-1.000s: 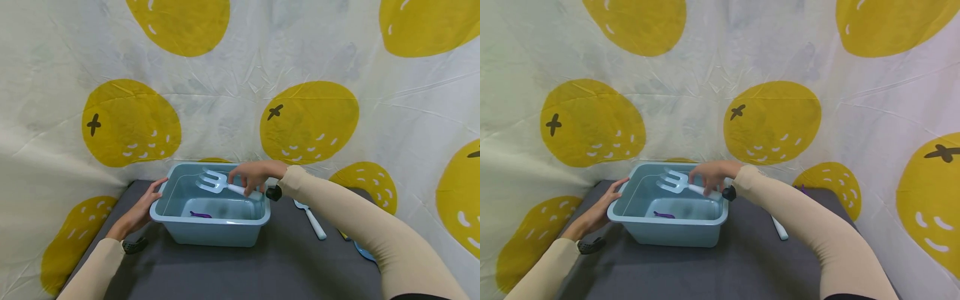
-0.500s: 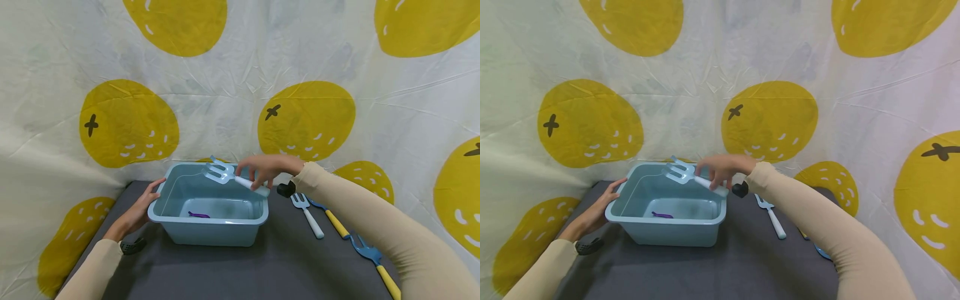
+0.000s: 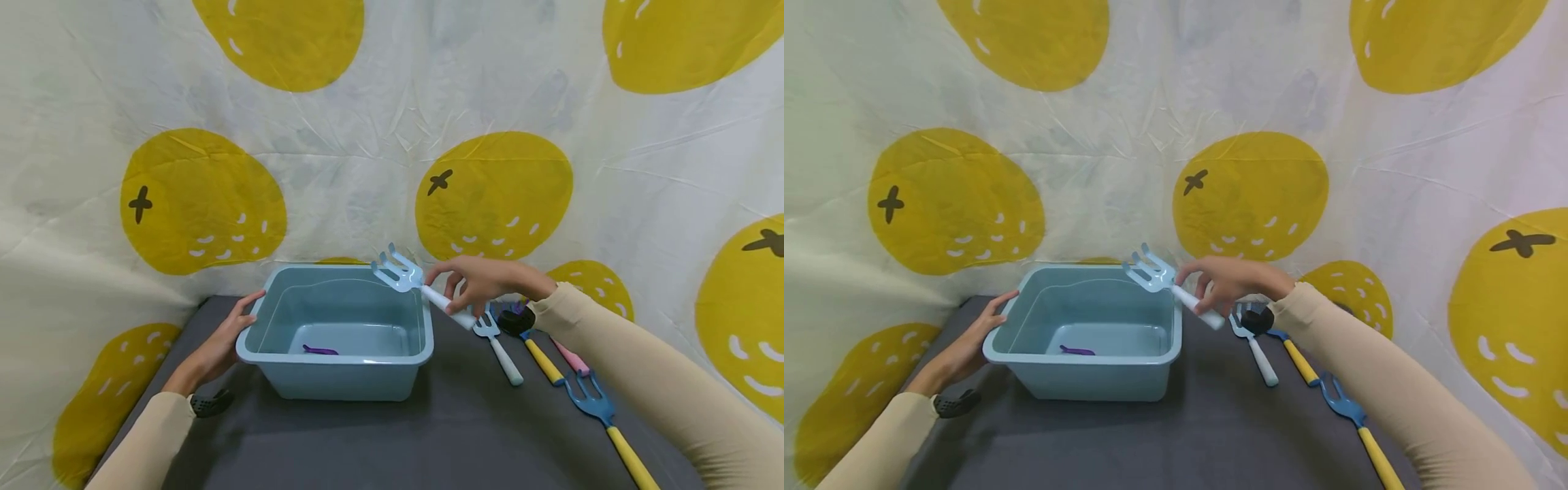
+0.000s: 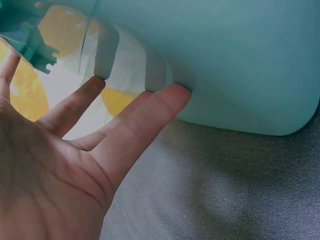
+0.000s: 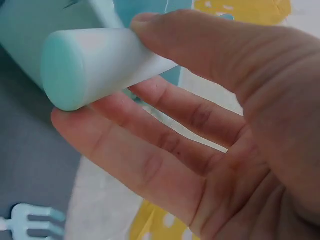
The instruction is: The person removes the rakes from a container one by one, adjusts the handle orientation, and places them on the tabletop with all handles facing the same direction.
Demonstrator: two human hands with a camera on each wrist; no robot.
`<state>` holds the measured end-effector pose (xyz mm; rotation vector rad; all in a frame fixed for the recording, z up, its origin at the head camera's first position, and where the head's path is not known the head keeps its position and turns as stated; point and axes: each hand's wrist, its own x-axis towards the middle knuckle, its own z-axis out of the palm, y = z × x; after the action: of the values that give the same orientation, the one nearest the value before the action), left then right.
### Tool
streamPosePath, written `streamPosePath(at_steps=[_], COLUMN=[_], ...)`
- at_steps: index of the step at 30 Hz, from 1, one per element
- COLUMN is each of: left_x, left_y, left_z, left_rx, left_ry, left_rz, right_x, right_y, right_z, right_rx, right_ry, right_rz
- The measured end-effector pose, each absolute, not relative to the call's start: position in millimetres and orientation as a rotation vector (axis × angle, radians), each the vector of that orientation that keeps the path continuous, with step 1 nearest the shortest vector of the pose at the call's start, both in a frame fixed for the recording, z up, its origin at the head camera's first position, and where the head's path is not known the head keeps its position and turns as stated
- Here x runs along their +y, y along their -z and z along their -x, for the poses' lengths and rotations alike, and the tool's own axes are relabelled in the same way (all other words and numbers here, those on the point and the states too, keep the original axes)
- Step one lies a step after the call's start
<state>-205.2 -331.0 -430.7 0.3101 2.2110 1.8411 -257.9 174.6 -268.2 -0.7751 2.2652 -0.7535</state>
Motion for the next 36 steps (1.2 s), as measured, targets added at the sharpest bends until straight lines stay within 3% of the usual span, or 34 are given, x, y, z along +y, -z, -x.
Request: streamPosePath(at_steps=[19,36], left_x=[-328.9,-330.8], left_y=[427.9,428.4], left_z=[203.5,204.4], left_rx=[2.193,2.177], left_ry=[-1.829,-1.835], left_rz=[-0.311,-0.332], right_x=[308.8,374.2], right_y=[338.4,398.1], right_z=[199.0,140.5], right_rx=[2.342,2.235], right_ry=[1.029,1.309], right_rz=[0.651,0.442])
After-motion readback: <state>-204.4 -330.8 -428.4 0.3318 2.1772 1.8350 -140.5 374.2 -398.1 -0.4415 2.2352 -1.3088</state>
